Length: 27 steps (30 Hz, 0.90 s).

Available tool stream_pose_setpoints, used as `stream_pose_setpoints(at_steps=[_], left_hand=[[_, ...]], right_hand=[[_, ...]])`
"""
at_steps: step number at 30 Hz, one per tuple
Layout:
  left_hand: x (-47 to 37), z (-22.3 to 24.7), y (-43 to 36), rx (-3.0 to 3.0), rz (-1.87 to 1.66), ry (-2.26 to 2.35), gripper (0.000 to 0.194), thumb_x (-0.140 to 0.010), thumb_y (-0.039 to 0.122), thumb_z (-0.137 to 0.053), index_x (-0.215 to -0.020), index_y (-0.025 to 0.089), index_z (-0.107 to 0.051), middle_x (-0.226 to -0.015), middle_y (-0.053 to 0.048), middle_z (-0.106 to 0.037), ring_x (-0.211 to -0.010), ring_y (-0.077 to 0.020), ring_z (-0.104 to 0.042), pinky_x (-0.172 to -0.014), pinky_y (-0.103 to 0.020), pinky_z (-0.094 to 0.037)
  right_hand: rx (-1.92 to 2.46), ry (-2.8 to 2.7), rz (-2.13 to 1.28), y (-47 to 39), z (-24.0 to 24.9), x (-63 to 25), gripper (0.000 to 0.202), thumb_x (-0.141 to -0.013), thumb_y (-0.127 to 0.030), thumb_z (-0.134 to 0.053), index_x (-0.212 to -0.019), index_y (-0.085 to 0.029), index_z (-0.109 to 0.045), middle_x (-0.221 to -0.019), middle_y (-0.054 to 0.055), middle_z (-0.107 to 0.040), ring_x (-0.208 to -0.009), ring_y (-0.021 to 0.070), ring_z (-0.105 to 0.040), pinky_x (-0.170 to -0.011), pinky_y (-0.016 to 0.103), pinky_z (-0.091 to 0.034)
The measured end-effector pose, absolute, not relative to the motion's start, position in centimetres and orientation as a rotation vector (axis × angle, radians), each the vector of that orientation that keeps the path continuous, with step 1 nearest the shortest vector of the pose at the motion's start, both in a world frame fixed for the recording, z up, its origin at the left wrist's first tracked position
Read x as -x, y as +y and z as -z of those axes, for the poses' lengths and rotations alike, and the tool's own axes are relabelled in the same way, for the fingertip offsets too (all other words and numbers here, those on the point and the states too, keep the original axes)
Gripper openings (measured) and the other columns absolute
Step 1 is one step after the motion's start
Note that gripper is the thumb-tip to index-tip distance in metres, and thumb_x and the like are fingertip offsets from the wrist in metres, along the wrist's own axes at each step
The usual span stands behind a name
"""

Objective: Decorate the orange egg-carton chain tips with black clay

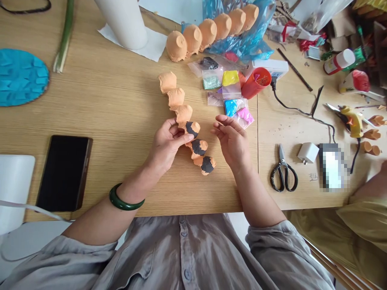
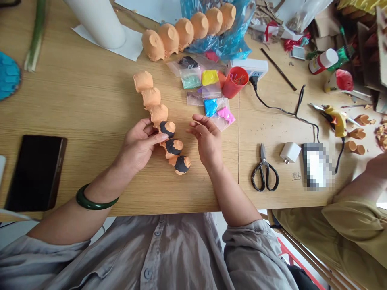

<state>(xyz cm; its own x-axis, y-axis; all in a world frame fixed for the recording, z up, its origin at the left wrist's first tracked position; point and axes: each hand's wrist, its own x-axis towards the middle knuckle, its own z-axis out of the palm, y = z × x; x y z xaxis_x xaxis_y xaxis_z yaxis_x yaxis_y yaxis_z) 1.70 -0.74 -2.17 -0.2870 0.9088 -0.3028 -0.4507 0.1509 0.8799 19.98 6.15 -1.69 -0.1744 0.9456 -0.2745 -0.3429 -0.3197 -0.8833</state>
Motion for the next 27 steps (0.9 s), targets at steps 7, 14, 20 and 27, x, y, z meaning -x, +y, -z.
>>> stream_pose_setpoints(at_steps=[7, 14, 20, 27], left_hand=[[-1.6, 1.8, -0.8, -0.507, -1.434, 1.319, 0.054, -0.063, 0.020, -0.093, -0.112, 0.021, -0.071, -0.113, -0.004, -0.081, -0.107, -0.0217, -0.079, -0.090, -0.034, -0.067], [-1.0, 2.1, -1.0, -0.718, -1.462, 1.458, 0.074, -0.070, 0.024, -0.088, -0.140, 0.023, -0.063, -0.152, -0.012, -0.074, -0.136, -0.0308, -0.075, -0.113, -0.044, -0.066], [0.0, 4.0, -1.4, -0.996, -1.393, 1.697, 0.114, -0.074, 0.038, -0.097, -0.173, 0.025, -0.041, -0.131, -0.008, -0.080, -0.096, -0.0224, -0.079, -0.084, -0.037, -0.065], [1.1, 2.0, -1.8, -1.404, -1.024, 2.167, 0.072, -0.083, 0.071, -0.093, -0.135, 0.023, -0.083, -0.066, 0.002, -0.064, -0.074, -0.0279, -0.069, -0.088, -0.040, -0.055]], right_hand=[[0.976, -0.787, -1.839, 5.9, 1.2, -19.5, 0.028, -0.087, -0.001, -0.061, -0.096, -0.022, -0.077, -0.115, 0.003, -0.089, -0.120, 0.0226, -0.085, -0.126, 0.050, -0.064], [1.015, -0.806, -1.888, 5.7, 1.1, -19.3, 0.014, -0.104, -0.012, -0.065, -0.104, -0.022, -0.075, -0.117, 0.006, -0.091, -0.111, 0.0215, -0.089, -0.113, 0.045, -0.072], [1.062, -0.842, -1.922, 5.7, 1.1, -19.1, 0.025, -0.099, -0.043, -0.089, -0.093, -0.022, -0.077, -0.083, -0.001, -0.082, -0.065, 0.0123, -0.074, -0.062, 0.024, -0.066], [1.022, -0.862, -1.942, 5.8, 1.2, -19.2, 0.032, -0.079, -0.041, -0.103, -0.096, -0.023, -0.082, -0.087, -0.003, -0.078, -0.073, 0.0105, -0.068, -0.062, 0.023, -0.063]])
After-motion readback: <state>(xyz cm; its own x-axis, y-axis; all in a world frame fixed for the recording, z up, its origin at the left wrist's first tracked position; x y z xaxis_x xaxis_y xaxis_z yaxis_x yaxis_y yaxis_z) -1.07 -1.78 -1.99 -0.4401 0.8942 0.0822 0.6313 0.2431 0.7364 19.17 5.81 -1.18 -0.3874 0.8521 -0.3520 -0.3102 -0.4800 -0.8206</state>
